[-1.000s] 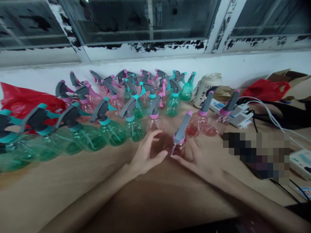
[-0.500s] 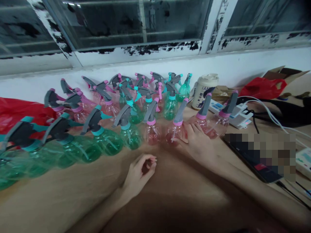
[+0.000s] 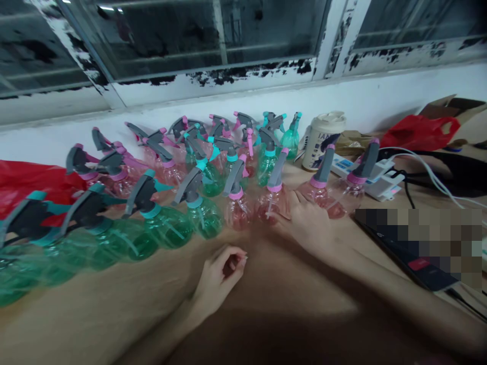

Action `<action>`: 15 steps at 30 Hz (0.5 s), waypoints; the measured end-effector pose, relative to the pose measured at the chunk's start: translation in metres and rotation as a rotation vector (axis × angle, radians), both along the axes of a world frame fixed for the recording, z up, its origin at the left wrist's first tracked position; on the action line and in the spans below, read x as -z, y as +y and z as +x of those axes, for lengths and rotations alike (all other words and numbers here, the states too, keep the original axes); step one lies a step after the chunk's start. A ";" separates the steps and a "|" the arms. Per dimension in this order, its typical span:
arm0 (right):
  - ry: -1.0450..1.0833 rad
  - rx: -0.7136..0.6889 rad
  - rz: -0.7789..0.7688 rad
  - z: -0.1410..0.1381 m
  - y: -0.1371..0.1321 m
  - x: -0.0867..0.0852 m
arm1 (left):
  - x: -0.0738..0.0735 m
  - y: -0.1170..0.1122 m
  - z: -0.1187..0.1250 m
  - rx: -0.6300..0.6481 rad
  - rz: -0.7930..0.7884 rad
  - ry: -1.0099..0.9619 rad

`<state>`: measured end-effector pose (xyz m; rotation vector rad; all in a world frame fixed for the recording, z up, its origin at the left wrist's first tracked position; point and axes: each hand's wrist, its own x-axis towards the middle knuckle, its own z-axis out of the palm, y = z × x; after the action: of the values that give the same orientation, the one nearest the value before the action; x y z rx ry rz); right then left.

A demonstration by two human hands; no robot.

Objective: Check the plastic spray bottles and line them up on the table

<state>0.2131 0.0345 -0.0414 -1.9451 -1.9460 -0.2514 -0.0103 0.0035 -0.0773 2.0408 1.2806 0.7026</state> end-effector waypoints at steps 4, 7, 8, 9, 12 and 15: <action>-0.008 -0.032 0.073 0.006 -0.012 0.002 | -0.002 0.000 0.001 -0.003 -0.001 0.002; 0.033 -0.079 0.111 0.021 -0.027 0.002 | -0.003 0.001 0.001 -0.002 -0.002 0.007; 0.067 -0.097 0.126 0.028 -0.032 0.002 | -0.003 0.001 0.001 -0.002 -0.003 0.009; 0.106 -0.111 0.132 0.035 -0.037 0.002 | -0.003 0.002 0.000 -0.003 -0.003 0.011; 0.195 -0.026 0.204 0.058 -0.045 0.003 | -0.001 0.002 -0.001 -0.005 -0.001 0.014; 0.256 0.108 0.230 0.075 -0.043 0.005 | 0.000 0.003 -0.001 -0.010 0.004 0.016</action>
<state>0.2877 -0.0080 -0.0463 -1.8346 -1.5801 -0.2312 -0.0117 0.0062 -0.0773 2.0485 1.3001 0.6952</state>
